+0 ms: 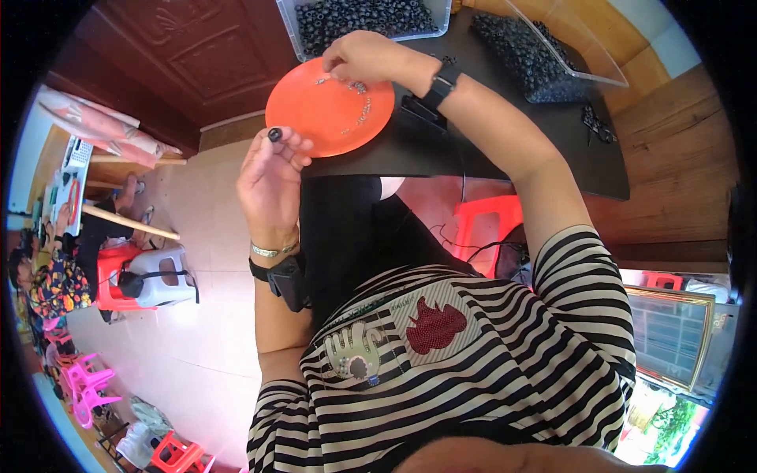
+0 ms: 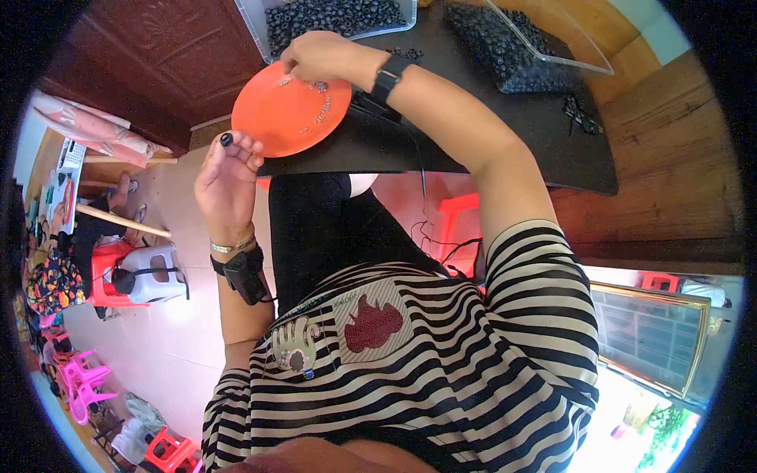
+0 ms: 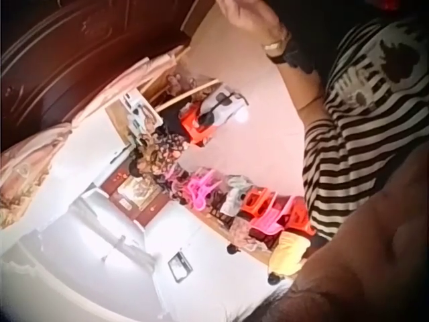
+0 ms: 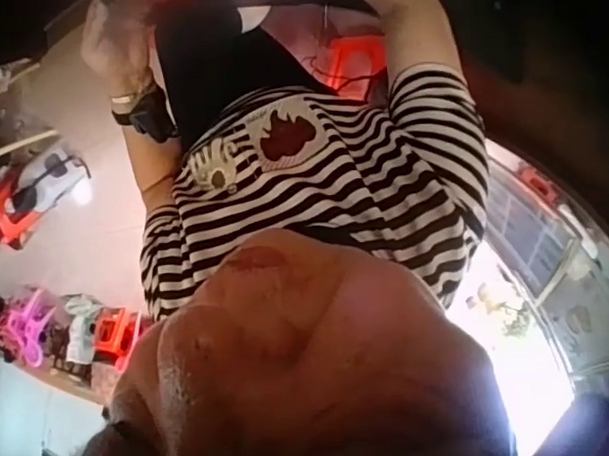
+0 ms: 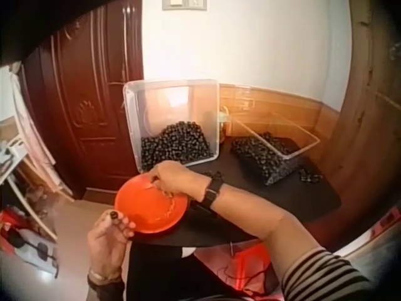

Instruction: Manually inserting small metal components into black plastic parts.

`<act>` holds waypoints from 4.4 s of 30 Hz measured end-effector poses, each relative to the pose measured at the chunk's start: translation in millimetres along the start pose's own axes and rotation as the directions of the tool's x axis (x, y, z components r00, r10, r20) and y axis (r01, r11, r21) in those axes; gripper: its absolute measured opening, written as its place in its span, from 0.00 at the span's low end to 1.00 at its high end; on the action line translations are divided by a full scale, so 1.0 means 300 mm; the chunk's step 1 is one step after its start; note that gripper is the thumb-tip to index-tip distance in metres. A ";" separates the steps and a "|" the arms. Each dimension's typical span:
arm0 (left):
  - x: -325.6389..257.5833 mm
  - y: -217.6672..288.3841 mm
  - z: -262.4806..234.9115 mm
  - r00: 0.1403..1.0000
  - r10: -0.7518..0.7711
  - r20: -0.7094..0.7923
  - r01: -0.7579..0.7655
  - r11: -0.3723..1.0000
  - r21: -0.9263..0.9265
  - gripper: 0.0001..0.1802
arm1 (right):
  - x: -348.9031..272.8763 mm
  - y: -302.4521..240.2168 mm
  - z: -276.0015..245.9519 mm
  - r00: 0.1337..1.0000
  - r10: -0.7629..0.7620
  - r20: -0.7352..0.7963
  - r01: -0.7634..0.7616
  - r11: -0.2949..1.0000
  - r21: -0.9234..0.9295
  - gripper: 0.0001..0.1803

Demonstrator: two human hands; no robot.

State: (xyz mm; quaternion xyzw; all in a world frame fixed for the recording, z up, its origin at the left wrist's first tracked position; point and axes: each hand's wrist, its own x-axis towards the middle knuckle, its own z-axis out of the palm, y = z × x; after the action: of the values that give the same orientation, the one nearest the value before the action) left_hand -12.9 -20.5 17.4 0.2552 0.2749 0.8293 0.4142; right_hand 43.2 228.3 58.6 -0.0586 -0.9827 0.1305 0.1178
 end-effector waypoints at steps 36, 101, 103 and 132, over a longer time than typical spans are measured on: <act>0.033 -0.068 0.015 0.991 -0.135 -0.009 0.134 0.990 -0.042 0.11 | -0.124 -0.071 -0.021 1.000 -0.001 -0.010 0.008 0.561 0.828 0.09; 0.089 -0.127 0.093 0.988 -0.031 -0.152 0.053 0.988 0.143 0.12 | -0.121 -0.048 0.010 0.982 -0.110 -0.156 0.191 0.597 0.779 0.10; 0.092 -0.121 0.104 0.982 0.035 -0.187 0.009 0.973 0.229 0.11 | -0.122 -0.058 0.006 0.976 -0.113 -0.185 0.213 0.647 0.732 0.09; 0.205 -0.073 0.089 0.986 -0.073 -0.150 0.114 0.952 0.284 0.10 | -0.133 -0.079 -0.023 0.968 0.044 -0.245 0.172 0.595 0.785 0.07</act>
State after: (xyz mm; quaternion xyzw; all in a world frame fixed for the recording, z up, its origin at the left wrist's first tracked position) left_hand -15.9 48.0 33.9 0.2421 0.4338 0.7748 0.3909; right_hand 81.3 201.4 62.8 0.0207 -0.7989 0.5451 0.2535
